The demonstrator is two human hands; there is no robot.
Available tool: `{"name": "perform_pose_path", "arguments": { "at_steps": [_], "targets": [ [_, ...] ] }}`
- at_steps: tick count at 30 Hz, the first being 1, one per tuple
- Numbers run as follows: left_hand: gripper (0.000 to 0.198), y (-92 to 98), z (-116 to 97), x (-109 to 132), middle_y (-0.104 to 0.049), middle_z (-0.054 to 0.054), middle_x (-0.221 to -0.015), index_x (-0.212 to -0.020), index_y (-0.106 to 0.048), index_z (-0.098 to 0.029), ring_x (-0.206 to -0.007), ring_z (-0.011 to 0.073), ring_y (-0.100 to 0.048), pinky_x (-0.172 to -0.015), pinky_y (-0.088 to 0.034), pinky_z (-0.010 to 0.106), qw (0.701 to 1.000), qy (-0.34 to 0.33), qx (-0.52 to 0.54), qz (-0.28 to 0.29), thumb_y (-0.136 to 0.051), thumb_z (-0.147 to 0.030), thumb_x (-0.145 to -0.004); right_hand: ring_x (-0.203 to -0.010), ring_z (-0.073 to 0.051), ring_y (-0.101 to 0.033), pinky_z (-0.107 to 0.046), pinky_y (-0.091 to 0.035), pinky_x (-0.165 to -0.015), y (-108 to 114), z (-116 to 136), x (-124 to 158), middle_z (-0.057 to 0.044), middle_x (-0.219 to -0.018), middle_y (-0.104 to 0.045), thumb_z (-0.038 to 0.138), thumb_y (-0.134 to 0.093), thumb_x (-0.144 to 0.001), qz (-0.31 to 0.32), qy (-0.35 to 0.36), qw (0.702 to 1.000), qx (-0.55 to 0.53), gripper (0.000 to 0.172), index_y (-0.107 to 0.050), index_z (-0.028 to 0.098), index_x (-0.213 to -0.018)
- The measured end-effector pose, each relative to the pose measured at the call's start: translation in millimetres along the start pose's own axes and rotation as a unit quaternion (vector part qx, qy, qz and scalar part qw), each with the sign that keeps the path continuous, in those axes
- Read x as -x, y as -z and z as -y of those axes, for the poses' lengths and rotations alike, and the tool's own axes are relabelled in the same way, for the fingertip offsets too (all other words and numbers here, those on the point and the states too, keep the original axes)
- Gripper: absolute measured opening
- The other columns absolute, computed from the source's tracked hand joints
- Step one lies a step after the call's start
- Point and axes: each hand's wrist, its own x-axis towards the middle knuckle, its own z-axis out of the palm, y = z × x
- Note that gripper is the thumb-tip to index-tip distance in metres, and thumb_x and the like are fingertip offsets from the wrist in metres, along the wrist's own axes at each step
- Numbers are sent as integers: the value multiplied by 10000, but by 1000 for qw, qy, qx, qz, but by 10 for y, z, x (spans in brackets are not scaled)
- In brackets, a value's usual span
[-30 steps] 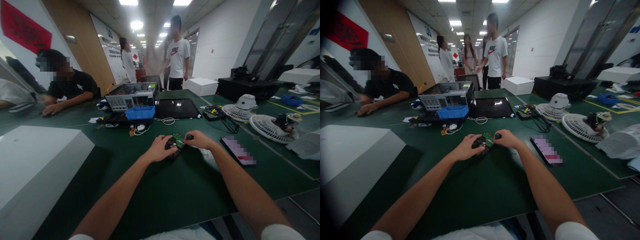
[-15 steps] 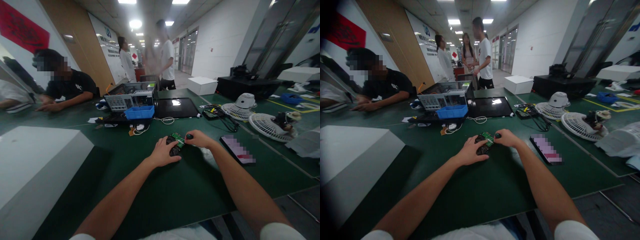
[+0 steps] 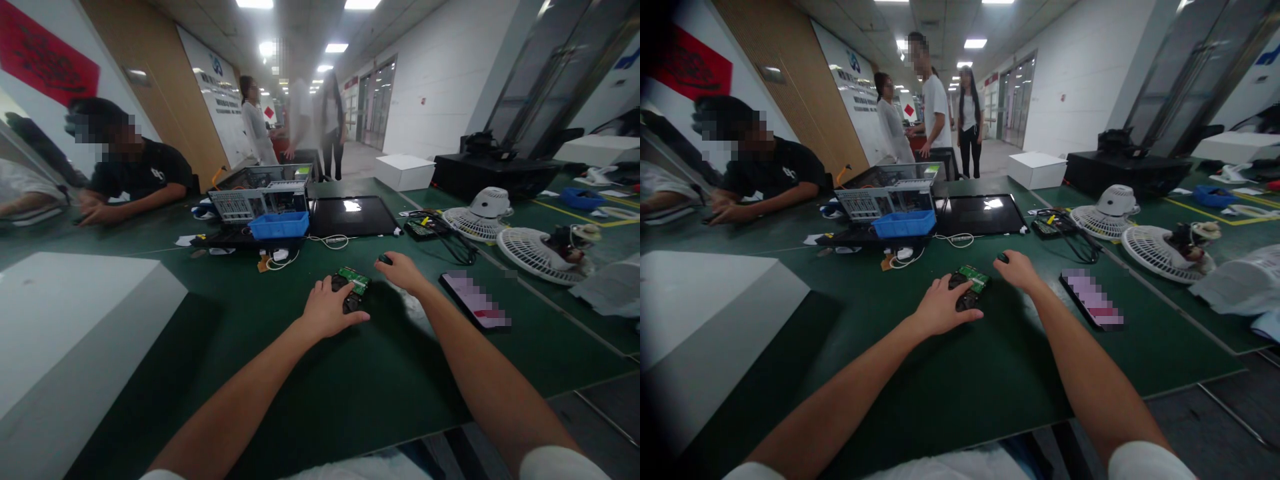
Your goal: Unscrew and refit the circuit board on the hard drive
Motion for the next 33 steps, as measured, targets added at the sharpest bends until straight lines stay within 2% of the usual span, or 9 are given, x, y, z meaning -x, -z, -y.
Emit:
{"name": "perform_pose_path", "arguments": {
  "at_steps": [3,5,8,11,14,17,22,28,33],
  "targets": [
    [1003,-15,-32,49,-291,172,-1608,-1481,-489,-330,-1397,537,-319,-1049,-356,653,1000,9,22,-8,-466,-947,-690,-657,-172,-563,-270,-353,-596,-20,-14,-17,-27,-683,-660,448,-516,-907,-37,-6,999,-30,307,-648,201,-780],
    [966,-15,-51,81,-314,181,-1586,-1427,-549,-312,-1365,531,-369,-1013,-405,632,999,12,41,-18,-457,-944,-703,-684,-184,-580,-275,-375,-619,-30,-19,-25,-37,-711,-673,462,-515,-910,-71,-3,996,-47,313,-659,204,-806],
    [881,-4,-71,97,-368,184,-1520,-1394,-574,-285,-1263,471,-511,-962,-474,553,997,21,59,-36,-444,-895,-772,-783,-205,-614,-289,-415,-690,-31,-15,-33,-58,-840,-714,450,-528,-908,-125,17,990,-58,296,-691,203,-919],
    [789,-9,-46,48,-400,180,-1454,-1449,-500,-268,-1134,395,-624,-913,-510,480,996,38,68,-48,-414,-800,-872,-881,-227,-626,-317,-438,-780,-9,7,-28,-82,-963,-726,450,-526,-917,-174,44,982,-58,313,-702,200,-982],
    [711,-56,54,-48,-423,162,-1412,-1486,-434,-267,-1149,355,-630,-952,-500,445,992,55,86,-74,-416,-711,-931,-904,-238,-625,-334,-440,-820,25,50,0,-102,-991,-719,481,-514,-937,-219,66,972,-60,350,-705,193,-990],
    [668,-135,194,-138,-454,138,-1390,-1476,-448,-266,-1198,310,-606,-1014,-473,407,987,53,114,-99,-447,-673,-945,-898,-236,-625,-330,-436,-820,54,117,55,-101,-974,-712,516,-491,-960,-246,86,964,-58,383,-691,192,-1010],
    [539,-242,331,-188,-453,99,-1432,-1447,-504,-315,-1245,273,-571,-1059,-455,406,985,29,128,-110,-398,-595,-1000,-766,-211,-625,-304,-431,-729,46,269,173,-68,-822,-697,574,-430,-984,-216,88,969,-84,442,-652,194,-1029],
    [434,-271,314,-141,-316,56,-1546,-1376,-592,-355,-1303,273,-525,-1085,-455,435,980,7,128,-152,-423,-521,-1013,-765,-210,-649,-302,-446,-737,-17,370,250,-70,-862,-719,563,-434,-989,-189,124,970,-91,409,-631,210,-1049],
    [384,-278,316,-139,-330,34,-1539,-1284,-674,-345,-1281,249,-541,-1105,-451,424,980,-18,132,-146,-446,-491,-1012,-771,-216,-662,-304,-453,-735,-24,359,253,-65,-838,-722,568,-437,-986,-182,112,972,-95,410,-625,213,-1066]
  ]
}}
